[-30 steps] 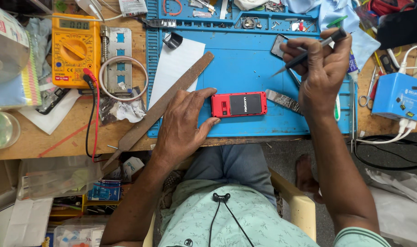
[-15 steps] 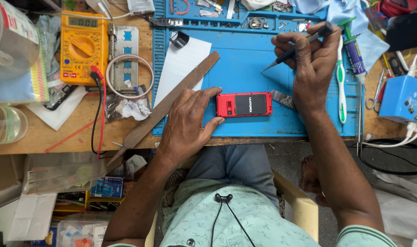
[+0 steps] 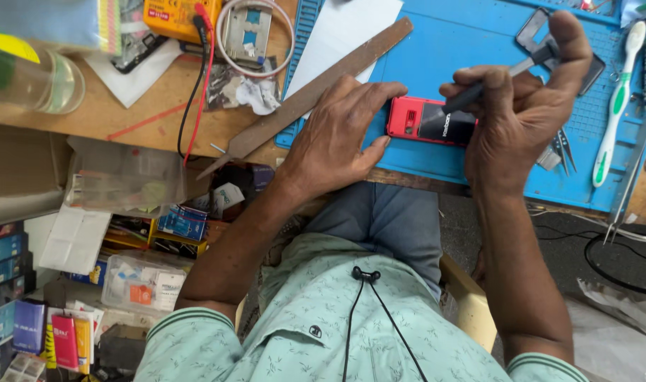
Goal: The person uses a screwdriver to tighten screws on the back of a red feature phone, then connects a black feature phone to a charging cable and navigates its menu. The person handles both phones and the charging cable on a cluttered workbench.
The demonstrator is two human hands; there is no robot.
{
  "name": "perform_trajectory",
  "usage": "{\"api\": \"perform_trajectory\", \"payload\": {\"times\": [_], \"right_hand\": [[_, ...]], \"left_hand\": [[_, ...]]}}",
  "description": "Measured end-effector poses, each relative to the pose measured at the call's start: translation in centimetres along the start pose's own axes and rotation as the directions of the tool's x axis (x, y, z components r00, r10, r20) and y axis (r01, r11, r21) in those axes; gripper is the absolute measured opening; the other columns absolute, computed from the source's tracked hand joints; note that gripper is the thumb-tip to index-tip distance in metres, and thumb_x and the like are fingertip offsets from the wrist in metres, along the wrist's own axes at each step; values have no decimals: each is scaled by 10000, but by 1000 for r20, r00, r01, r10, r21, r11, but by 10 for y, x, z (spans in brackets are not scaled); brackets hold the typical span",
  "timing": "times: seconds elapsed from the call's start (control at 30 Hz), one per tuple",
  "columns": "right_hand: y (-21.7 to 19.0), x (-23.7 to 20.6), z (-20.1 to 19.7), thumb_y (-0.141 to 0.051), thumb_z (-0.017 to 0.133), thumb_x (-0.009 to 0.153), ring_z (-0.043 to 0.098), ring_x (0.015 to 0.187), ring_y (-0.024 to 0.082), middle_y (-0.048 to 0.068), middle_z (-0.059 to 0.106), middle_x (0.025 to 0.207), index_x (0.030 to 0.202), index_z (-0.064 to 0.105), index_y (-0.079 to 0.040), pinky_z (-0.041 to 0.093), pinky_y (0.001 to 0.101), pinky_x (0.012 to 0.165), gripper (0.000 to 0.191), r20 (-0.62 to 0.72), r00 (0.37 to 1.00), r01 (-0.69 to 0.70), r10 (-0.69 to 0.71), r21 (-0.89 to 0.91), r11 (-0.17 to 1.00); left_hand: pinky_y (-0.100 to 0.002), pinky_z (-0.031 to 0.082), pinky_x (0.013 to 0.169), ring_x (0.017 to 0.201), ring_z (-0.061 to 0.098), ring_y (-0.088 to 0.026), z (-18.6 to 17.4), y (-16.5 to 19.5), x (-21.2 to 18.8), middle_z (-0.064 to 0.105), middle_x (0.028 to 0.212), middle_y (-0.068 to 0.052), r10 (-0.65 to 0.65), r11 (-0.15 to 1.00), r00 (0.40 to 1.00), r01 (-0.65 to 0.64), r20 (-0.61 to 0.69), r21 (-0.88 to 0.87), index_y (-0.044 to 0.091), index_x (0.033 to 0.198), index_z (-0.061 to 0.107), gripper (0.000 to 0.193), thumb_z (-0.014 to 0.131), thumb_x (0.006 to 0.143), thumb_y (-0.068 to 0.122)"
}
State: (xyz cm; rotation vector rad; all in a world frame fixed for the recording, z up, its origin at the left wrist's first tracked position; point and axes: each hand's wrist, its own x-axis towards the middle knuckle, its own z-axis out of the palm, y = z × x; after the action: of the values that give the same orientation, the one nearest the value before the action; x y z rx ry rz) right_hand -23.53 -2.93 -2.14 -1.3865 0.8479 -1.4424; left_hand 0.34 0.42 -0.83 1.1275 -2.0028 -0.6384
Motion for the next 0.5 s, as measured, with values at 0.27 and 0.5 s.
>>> {"api": "perform_trajectory", "payload": {"times": [0.27, 0.5], "right_hand": [[-1, 2, 14, -185, 692, 1177, 812, 901, 251, 169, 776, 995, 1464, 346, -82, 649, 343, 823, 461, 38, 998, -47, 52, -114, 992], [-1, 3, 16, -177, 683, 1188, 817, 922, 247, 171, 775, 1006, 1451, 338, -78, 646, 320, 809, 445, 58, 997, -40, 50, -167, 985]], "left_hand": [[-460, 494, 1049, 1134, 589, -283, 6, -4, 0, 661, 1232, -84, 13, 999, 1000, -12, -13, 38, 66, 1373, 538, 602, 795, 829, 94], [-465, 492, 1050, 1142, 589, -283, 6, -4, 0, 658, 1227, -89, 13, 998, 1000, -12, -17, 57, 61, 1362, 539, 600, 800, 823, 105]]}}
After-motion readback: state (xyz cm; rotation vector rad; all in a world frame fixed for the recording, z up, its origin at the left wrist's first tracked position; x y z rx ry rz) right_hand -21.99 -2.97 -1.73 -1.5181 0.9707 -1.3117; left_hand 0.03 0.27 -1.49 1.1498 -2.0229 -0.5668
